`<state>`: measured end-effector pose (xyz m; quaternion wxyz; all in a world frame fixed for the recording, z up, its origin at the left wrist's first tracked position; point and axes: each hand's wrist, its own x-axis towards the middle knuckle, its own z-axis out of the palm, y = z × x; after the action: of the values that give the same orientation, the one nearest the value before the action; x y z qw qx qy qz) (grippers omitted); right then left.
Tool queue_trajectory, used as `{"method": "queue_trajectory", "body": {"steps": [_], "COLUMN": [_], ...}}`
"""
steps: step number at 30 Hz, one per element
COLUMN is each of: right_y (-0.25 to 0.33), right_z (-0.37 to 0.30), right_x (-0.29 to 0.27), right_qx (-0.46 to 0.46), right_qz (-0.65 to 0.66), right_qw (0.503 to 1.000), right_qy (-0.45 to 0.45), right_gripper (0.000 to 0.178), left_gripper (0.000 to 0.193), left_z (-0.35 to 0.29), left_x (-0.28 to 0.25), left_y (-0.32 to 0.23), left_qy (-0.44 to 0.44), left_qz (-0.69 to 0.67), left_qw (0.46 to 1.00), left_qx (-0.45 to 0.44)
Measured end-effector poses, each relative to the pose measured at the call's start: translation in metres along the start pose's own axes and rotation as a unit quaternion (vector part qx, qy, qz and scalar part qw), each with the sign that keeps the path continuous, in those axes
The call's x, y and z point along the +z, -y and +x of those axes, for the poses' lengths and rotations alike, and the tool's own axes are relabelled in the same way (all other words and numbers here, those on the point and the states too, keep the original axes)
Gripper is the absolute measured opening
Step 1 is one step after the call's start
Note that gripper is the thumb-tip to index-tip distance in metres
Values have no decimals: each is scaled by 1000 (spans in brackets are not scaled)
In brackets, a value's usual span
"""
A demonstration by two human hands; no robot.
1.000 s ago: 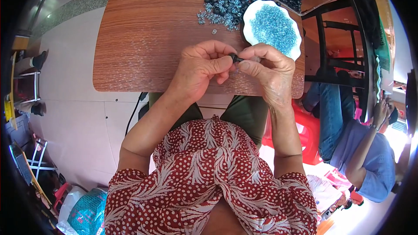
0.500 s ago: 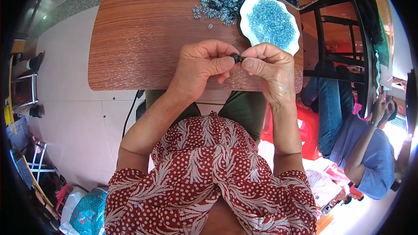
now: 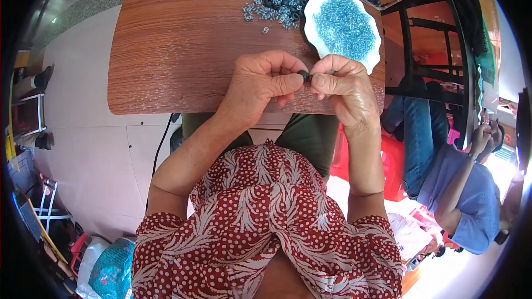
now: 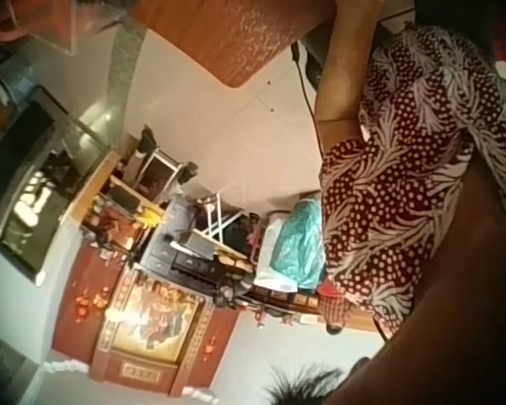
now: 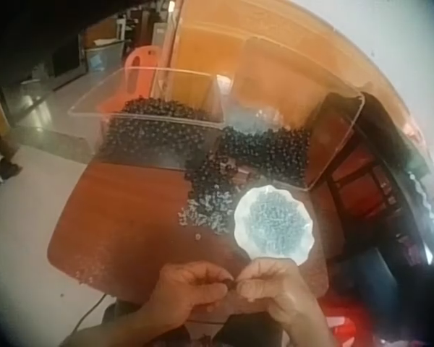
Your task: Assembling small black components by inserting tiny blue beads or rings into them.
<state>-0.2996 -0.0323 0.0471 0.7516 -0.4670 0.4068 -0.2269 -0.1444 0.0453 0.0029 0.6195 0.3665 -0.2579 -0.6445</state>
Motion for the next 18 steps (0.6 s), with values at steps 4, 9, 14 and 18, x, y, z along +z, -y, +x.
{"method": "queue_trajectory", "body": {"steps": [4, 9, 14, 18], "right_y": [1, -1, -2, -4], "right_z": [0, 2, 7, 10], "right_x": [0, -1, 0, -3], "right_qx": [-14, 12, 33, 55], "right_qz": [-30, 3, 18, 24], "right_qw": [999, 1000, 999, 997], "right_qy": [-1, 3, 17, 38], "right_gripper": [15, 21, 27, 26], "left_gripper": [15, 16, 16, 15], "left_z": [1, 2, 2, 0], "left_x": [0, -2, -3, -3], "left_y": [1, 2, 7, 5], "left_qy": [7, 12, 13, 6], "left_qz": [11, 4, -31, 4], "left_qw": [1000, 1000, 999, 1000], "left_qx": [-2, -5, 2, 7]}}
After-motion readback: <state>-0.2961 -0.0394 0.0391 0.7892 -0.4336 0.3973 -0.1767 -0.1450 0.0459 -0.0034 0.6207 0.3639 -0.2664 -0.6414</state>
